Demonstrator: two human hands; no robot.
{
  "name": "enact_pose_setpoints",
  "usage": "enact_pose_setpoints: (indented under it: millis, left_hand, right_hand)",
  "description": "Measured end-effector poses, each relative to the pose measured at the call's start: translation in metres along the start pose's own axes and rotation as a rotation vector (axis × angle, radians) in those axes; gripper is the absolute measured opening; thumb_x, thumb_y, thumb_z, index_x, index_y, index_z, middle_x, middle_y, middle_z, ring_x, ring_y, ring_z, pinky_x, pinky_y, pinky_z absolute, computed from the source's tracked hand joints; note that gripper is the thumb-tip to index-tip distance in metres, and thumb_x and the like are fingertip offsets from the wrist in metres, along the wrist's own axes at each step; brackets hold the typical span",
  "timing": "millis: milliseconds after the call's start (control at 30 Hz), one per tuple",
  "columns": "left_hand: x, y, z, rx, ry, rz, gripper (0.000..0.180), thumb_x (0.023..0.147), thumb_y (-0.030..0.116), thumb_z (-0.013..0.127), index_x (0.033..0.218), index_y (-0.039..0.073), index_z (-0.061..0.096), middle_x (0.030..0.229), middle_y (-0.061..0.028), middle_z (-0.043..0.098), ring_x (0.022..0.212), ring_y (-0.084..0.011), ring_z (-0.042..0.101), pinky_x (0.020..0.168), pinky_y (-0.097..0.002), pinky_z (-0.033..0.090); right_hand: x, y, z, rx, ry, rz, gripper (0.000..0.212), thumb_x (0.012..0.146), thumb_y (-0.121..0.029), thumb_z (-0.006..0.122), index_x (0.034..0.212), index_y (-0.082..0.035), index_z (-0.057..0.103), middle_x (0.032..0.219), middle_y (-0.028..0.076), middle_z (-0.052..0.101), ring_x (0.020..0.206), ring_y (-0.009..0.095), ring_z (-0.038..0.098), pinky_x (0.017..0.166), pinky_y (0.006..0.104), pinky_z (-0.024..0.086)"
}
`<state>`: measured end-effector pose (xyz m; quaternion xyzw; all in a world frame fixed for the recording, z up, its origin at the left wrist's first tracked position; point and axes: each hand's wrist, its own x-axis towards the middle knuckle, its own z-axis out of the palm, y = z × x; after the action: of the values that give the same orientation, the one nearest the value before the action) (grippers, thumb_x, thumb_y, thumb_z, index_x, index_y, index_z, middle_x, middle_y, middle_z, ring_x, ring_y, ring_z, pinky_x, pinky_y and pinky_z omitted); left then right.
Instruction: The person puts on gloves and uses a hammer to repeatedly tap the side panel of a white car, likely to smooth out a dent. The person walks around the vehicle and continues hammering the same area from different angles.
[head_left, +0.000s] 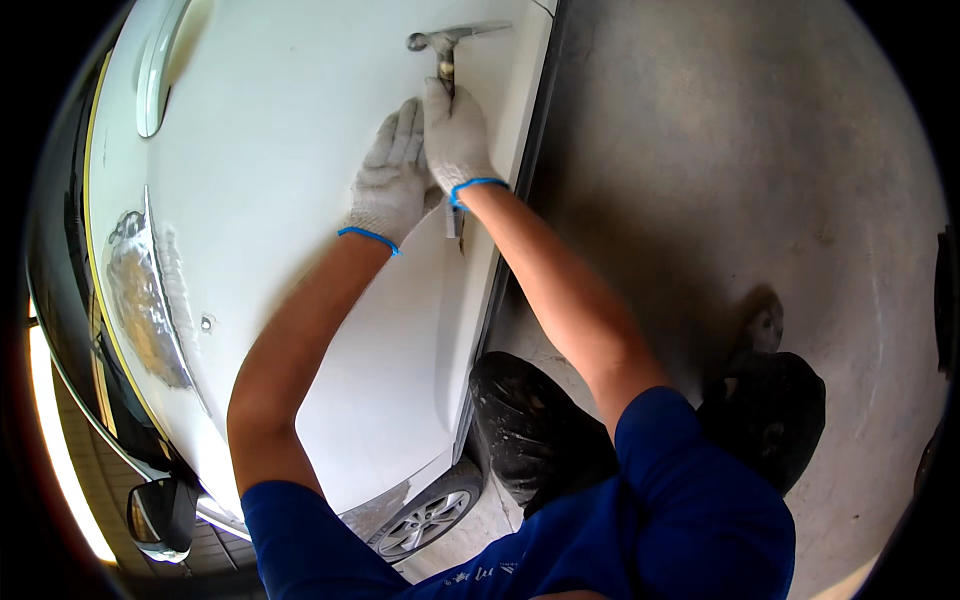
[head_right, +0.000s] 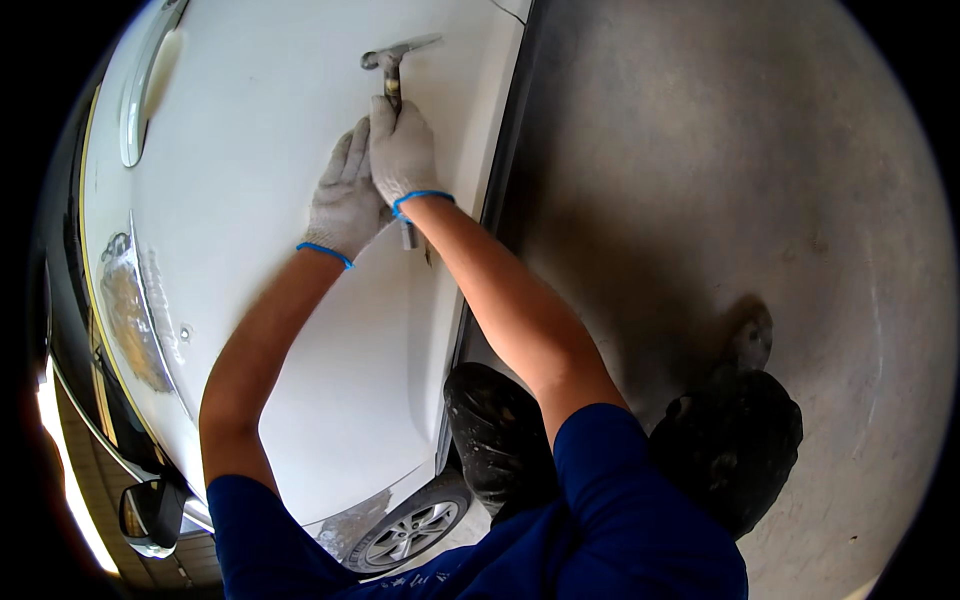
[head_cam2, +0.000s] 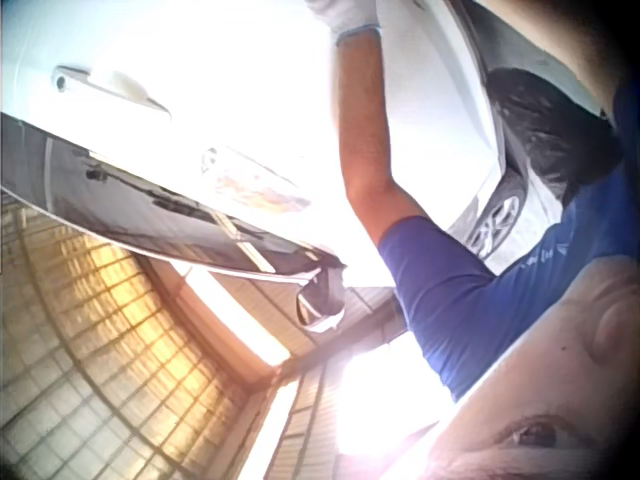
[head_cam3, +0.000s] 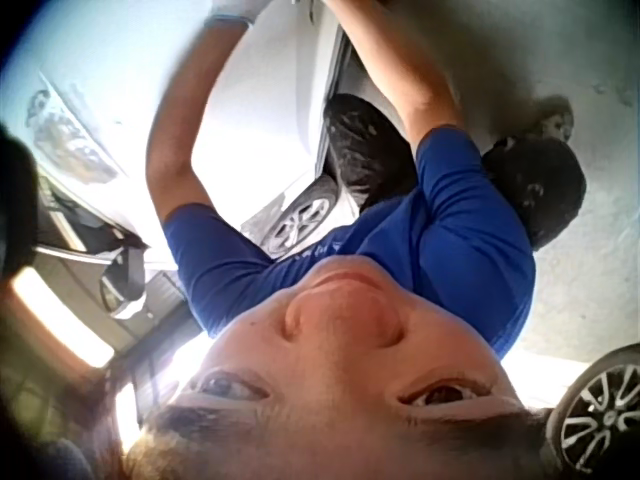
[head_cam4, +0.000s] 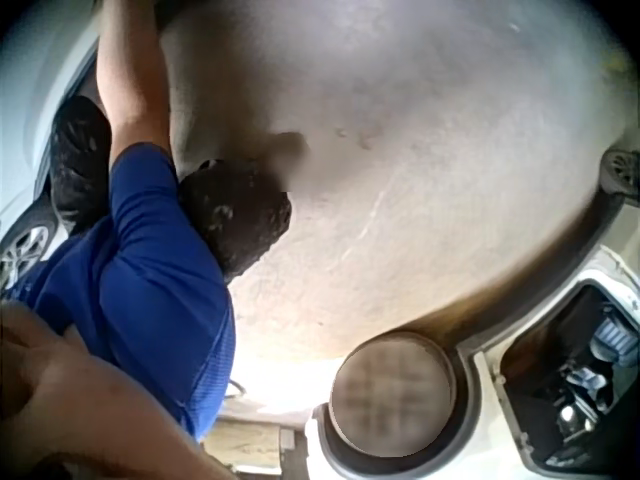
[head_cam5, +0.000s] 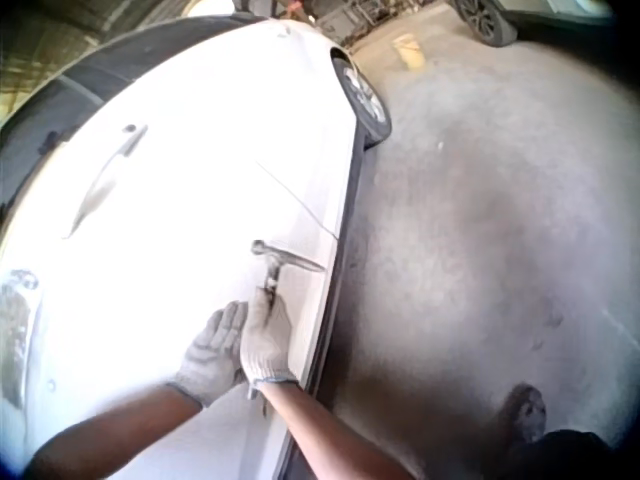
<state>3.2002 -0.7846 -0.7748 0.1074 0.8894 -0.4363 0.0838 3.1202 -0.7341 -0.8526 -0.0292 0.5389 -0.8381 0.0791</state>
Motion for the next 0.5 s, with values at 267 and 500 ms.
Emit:
enact_pose_setpoints:
  millis: [267,500]
  left_hand:
    - [0.005,0.001,-0.002,-0.033,-0.027,0.015,0.085,0.081,0.043,0.069,0.147,-0.002,0.042,0.158,-0.0187,0.035,0.15,-0.0316,0.026,0.125,-0.0441,0.021]
    - [0.006,0.001,-0.013,0.019,-0.112,-0.004,0.086,0.081,0.046,0.069,0.148,-0.001,0.042,0.159,-0.0178,0.034,0.151,-0.0307,0.025,0.125,-0.0432,0.02]
  right_hand:
    - [0.004,0.01,0.002,0.029,0.047,0.019,0.043,0.102,-0.038,0.052,0.098,0.004,0.059,0.082,0.022,0.066,0.077,0.04,0.064,0.072,0.045,0.05]
    - [0.009,-0.004,-0.006,0.115,0.019,0.067,0.045,0.103,-0.039,0.049,0.096,0.004,0.059,0.083,0.024,0.066,0.079,0.042,0.065,0.074,0.0477,0.05]
